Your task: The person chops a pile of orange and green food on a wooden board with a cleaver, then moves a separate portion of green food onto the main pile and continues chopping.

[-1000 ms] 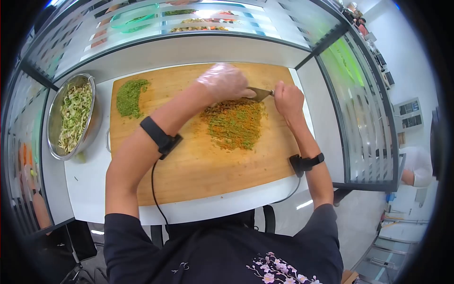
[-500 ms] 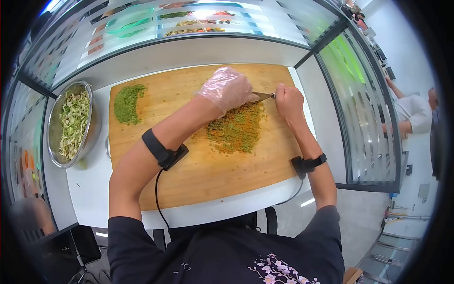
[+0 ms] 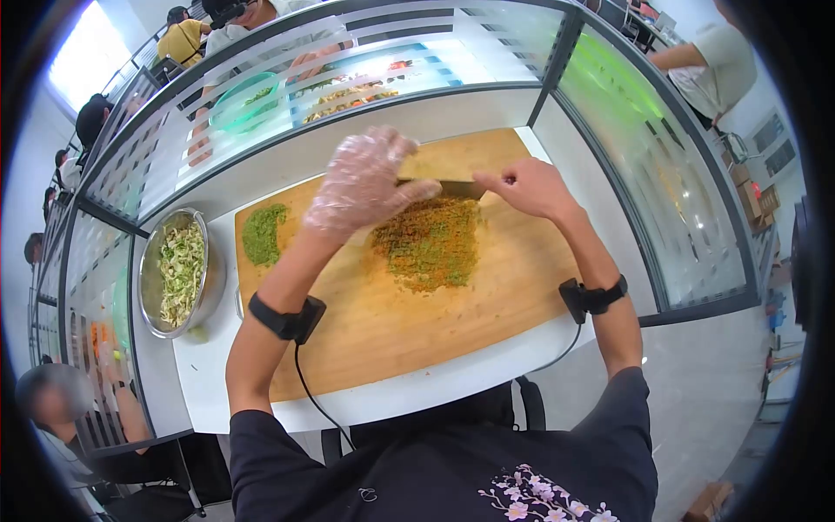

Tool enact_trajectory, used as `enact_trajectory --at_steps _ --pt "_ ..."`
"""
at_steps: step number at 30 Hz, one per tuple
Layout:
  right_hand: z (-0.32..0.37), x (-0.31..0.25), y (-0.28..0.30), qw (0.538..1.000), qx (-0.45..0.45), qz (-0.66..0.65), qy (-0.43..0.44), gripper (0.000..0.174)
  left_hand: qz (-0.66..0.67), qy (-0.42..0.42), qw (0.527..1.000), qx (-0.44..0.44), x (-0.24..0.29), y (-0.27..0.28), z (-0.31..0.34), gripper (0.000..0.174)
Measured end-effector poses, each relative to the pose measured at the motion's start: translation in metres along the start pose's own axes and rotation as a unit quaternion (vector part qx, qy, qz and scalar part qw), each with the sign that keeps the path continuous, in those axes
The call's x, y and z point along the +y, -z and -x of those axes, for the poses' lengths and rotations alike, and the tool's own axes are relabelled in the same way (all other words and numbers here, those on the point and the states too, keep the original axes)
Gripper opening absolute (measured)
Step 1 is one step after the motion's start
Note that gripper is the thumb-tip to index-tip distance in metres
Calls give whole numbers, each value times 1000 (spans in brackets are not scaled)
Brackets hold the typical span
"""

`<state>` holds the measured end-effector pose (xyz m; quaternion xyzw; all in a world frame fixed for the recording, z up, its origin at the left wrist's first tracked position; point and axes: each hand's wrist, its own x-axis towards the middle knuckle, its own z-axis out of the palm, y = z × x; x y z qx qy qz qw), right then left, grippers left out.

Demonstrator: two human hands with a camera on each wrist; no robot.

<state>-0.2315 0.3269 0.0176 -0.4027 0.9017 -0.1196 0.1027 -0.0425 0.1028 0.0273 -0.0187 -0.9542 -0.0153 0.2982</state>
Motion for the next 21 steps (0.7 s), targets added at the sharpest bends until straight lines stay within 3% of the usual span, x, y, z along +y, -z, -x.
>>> enact_trajectory --at_steps 4,7,10,14,15,21 --pt "36 28 -8 988 28 -130 -77 84 104 58 990 79 -18 35 36 39" --pt "63 33 -6 970 29 -206 -123 79 146 163 976 -16 -31 34 72 33" --pt "71 45 -18 968 58 -210 -124 75 216 215 952 -28 -54 -10 115 35" --pt "75 44 -35 985 83 -124 -85 68 219 278 925 -140 -55 -46 129 48" --pt "77 39 -40 987 83 -115 -75 67 198 262 934 -138 -52 -54 127 56" --pt "107 -2 -35 995 18 -93 -36 60 299 294 906 -58 -25 -56 115 64"
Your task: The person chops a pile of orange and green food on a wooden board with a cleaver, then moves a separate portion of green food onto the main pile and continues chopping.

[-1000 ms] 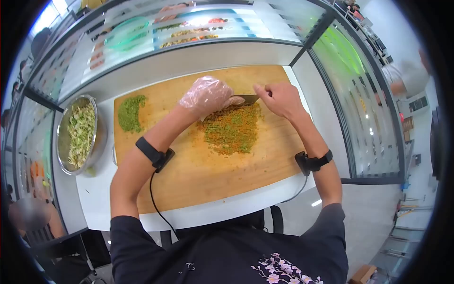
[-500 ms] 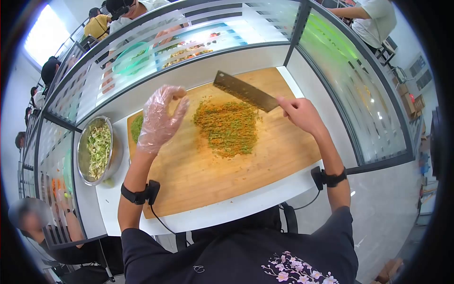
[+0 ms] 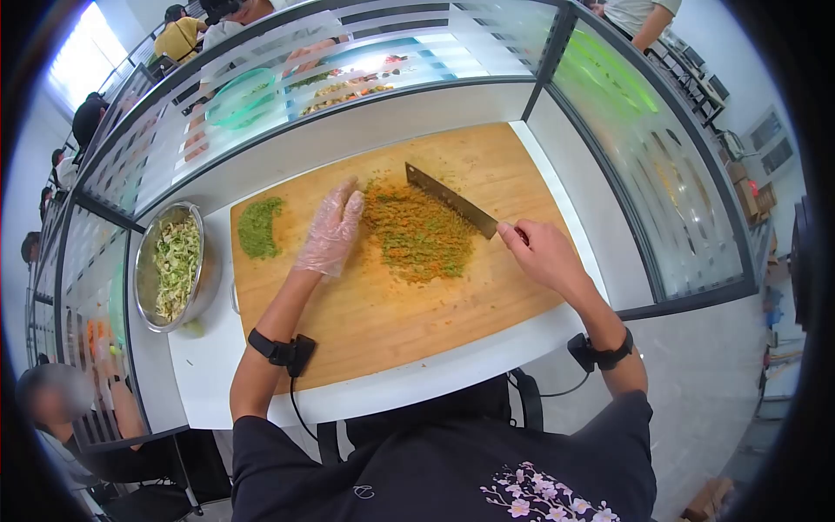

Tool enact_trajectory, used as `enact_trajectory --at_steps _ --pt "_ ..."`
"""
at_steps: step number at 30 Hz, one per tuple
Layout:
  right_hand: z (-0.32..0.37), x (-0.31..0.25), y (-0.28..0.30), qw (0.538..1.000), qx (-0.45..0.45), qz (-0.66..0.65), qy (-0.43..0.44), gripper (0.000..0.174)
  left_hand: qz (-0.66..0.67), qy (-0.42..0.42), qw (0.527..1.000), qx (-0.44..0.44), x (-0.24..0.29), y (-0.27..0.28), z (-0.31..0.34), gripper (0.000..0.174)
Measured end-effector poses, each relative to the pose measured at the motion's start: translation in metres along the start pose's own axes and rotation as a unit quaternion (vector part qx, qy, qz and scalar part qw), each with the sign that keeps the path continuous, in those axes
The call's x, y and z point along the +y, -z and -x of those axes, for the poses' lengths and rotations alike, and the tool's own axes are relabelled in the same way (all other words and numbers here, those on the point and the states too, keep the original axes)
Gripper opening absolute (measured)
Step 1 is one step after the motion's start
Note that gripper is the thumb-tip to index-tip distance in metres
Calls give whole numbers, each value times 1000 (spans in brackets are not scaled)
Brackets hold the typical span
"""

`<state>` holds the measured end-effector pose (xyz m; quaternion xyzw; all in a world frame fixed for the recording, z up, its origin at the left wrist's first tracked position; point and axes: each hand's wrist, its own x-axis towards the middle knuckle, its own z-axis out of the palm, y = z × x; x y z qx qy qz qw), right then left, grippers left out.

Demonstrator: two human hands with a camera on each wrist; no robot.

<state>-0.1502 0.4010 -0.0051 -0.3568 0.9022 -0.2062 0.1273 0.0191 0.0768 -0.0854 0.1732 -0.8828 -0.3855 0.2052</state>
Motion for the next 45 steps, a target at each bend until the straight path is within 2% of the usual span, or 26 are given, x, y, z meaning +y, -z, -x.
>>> enact_trajectory --at_steps 3,6,10,13,16,20,22,26,31,34,41,44,45 --pt "3 1 10 999 5 -43 -23 58 20 6 1000 24 1 9 5 62" --pt "-12 -3 15 997 55 -45 -18 56 58 35 997 38 -7 21 11 59" --pt "-56 5 -10 991 127 5 44 59 179 20 981 77 -30 24 5 57" --pt "-63 2 -13 991 74 76 79 59 287 10 952 104 -42 22 2 56" --pt "-47 2 -8 991 3 66 114 57 347 31 929 126 -39 26 7 56" --pt "-30 3 6 994 32 19 105 56 432 40 887 159 -66 21 7 54" --pt "-31 5 11 994 49 -28 94 57 447 37 881 154 -65 19 8 53" --pt "-69 -7 13 987 100 57 116 61 442 18 885 143 -68 17 6 55" --pt "-146 -23 -9 976 82 111 166 65 451 3 878 159 -74 16 6 58" --pt "-169 -30 -16 969 52 131 202 65 452 9 875 174 -71 17 6 59" --pt "-152 -20 -7 944 -40 175 277 60 460 11 869 179 -68 17 6 58" --pt "-136 -16 3 940 -67 174 285 57 461 6 870 173 -69 17 6 57" --pt "-130 -16 6 948 -51 156 273 55 460 4 871 172 -69 16 7 57"
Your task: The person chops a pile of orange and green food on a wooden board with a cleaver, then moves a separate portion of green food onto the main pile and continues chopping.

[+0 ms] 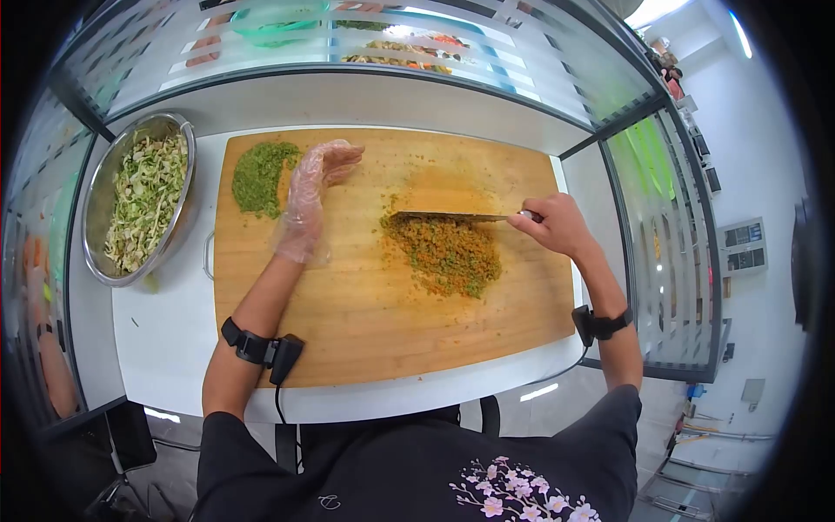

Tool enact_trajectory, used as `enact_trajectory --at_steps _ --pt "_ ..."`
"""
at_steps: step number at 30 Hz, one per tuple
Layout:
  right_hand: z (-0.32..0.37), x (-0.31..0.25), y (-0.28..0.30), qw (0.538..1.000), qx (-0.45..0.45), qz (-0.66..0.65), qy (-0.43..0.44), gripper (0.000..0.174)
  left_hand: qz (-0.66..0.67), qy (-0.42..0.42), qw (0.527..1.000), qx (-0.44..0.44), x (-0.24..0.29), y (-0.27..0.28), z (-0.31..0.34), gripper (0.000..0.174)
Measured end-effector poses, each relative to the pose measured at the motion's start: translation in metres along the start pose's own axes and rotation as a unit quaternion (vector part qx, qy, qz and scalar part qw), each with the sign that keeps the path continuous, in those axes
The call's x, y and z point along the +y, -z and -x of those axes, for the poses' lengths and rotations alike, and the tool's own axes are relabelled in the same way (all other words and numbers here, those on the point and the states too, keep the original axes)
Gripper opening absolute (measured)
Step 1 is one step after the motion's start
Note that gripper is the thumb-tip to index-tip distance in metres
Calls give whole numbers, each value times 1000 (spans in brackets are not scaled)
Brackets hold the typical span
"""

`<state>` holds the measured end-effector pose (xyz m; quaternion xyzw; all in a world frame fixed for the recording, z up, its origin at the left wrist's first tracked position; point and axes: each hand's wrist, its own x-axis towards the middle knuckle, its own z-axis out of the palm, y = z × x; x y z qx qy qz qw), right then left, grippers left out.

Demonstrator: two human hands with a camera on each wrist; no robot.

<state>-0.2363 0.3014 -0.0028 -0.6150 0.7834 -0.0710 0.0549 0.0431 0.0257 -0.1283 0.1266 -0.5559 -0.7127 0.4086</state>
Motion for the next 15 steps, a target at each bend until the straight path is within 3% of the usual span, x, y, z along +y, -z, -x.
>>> enact_trajectory --at_steps 8,15 --pt "70 -31 4 967 111 -166 -156 43 5 17 1000 -6 1 0 1 55" --pt "83 -84 8 947 119 -199 -222 41 -8 20 1000 -11 1 1 0 54"
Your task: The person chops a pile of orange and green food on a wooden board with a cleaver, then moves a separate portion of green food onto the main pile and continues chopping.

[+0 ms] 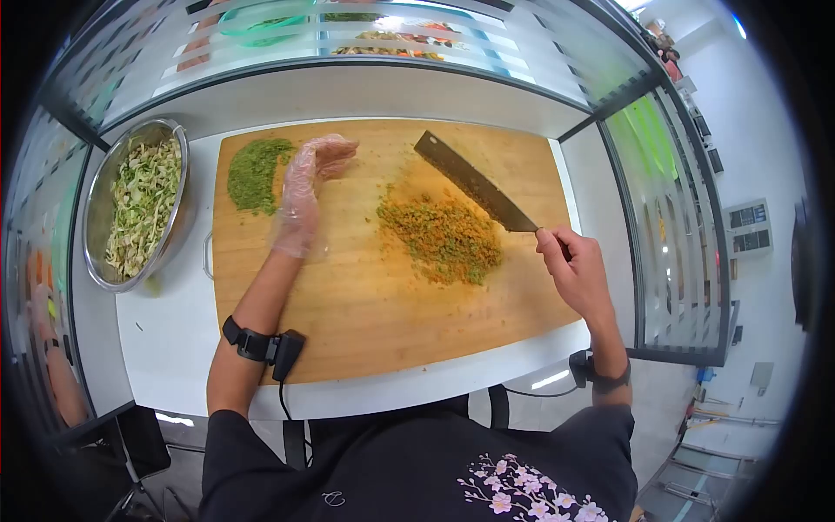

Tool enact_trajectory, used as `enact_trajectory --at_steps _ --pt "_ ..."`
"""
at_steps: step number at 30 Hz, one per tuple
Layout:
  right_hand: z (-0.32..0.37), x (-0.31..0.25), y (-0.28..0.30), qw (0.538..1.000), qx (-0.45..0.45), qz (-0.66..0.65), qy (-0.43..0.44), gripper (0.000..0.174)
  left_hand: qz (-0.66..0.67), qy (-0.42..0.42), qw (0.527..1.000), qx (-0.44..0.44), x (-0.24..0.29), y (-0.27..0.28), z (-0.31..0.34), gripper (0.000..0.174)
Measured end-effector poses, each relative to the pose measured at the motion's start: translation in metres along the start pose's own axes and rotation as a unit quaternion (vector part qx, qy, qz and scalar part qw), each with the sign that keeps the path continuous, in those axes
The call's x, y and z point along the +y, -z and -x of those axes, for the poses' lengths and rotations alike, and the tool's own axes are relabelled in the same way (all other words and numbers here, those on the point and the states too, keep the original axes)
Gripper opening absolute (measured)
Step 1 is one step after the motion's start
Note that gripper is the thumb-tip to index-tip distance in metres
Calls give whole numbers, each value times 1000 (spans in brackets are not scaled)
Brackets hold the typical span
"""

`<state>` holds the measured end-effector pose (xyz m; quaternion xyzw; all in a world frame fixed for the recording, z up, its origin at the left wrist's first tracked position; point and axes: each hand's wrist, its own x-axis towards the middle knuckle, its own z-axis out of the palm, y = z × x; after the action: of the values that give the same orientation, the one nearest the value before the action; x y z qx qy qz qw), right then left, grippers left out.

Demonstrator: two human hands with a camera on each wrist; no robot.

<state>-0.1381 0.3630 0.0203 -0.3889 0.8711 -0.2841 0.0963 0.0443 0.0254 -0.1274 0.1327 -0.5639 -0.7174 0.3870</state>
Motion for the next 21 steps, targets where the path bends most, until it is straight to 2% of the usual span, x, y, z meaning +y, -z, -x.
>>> enact_trajectory --at_steps 4,8,12,20,21 --pt "32 14 9 999 -24 16 -31 38 8 -6 1000 2 -2 0 2 52" --pt "65 15 17 993 -110 39 -18 37 1 -8 1000 4 0 -2 1 54" --pt "66 18 8 983 -140 111 43 45 -1 -9 1000 4 -3 -2 1 54" --pt "30 26 -16 988 -41 124 87 46 -7 7 1000 -4 1 -2 4 52" --pt "35 24 -13 991 -43 111 60 45 -10 9 1000 -5 3 -2 4 53"
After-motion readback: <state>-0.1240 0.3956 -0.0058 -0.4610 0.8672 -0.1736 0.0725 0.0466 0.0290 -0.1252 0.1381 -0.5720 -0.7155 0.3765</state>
